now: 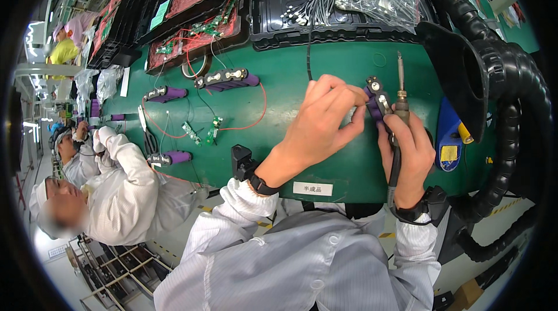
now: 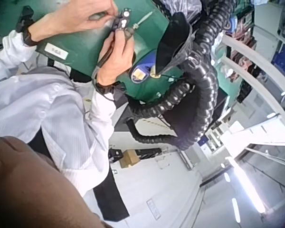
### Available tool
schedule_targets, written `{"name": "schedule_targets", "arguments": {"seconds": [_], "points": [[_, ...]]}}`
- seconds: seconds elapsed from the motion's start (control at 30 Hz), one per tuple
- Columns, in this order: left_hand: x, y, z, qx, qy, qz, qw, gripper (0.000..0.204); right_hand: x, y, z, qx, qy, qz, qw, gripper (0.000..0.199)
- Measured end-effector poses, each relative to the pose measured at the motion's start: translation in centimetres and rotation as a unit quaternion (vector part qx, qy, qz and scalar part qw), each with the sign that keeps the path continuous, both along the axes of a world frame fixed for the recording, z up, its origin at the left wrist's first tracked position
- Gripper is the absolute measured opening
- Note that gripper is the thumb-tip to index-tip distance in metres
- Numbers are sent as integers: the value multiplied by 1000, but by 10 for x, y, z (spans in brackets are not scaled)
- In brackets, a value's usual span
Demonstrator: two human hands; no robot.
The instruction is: Soldering connections on battery packs at an electronics assembly bench.
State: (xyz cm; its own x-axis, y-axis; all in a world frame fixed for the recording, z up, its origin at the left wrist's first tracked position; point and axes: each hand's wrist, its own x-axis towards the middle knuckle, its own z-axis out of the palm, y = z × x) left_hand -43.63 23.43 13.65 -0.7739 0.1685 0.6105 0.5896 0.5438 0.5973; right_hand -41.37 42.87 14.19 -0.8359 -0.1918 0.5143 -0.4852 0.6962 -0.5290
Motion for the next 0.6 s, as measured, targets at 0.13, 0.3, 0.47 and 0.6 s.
{"name": "schedule_targets", "arguments": {"seconds": [0.13, 0.3, 0.47, 0.6], "points": [[1, 5, -3, 28, 0, -26, 999, 26, 5, -6, -2, 8, 10, -27, 1000, 37], [2, 11, -5, 30, 0, -22, 999, 26, 5, -3, 0, 4, 21, -36, 999, 40], [3, 11, -11, 2, -39, -25, 999, 22, 6, -1, 3, -9, 4, -29, 1000, 38], [4, 8, -11, -9, -45, -27, 999, 20, 7, 4, 1, -6, 5, -23, 1000, 36]]}}
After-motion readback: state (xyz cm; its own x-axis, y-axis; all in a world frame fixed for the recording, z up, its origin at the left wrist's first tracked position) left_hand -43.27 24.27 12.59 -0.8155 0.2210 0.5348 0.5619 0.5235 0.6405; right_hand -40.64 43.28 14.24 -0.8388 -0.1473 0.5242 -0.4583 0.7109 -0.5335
